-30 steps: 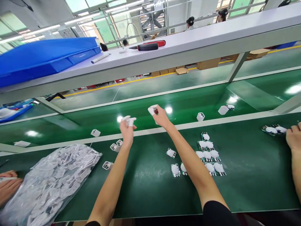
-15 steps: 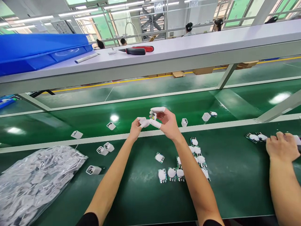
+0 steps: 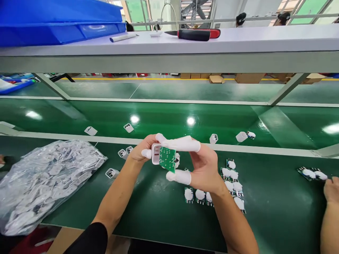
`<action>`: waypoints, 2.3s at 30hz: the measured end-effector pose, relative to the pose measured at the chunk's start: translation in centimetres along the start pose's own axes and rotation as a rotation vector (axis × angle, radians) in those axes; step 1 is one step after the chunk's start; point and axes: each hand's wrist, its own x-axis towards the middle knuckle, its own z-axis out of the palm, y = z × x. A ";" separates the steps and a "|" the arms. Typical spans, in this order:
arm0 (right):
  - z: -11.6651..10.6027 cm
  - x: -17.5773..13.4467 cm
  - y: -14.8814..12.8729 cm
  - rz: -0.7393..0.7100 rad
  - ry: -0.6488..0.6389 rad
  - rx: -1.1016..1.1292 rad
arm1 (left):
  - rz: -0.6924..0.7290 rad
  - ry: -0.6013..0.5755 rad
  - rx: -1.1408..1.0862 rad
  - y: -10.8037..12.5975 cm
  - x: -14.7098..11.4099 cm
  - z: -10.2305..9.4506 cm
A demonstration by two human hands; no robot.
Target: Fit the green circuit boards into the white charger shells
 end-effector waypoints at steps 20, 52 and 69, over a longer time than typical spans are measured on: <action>1.1 0.0 0.4 -0.113 -0.122 -0.109 | 0.017 -0.011 0.065 1.2 -0.5 -0.2; 1.4 0.6 0.9 -0.397 -0.109 -0.703 | -0.005 -0.011 -0.162 1.0 0.3 2.8; 1.2 1.5 8.4 0.717 0.305 0.093 | -0.287 0.721 -0.521 0.2 3.3 5.1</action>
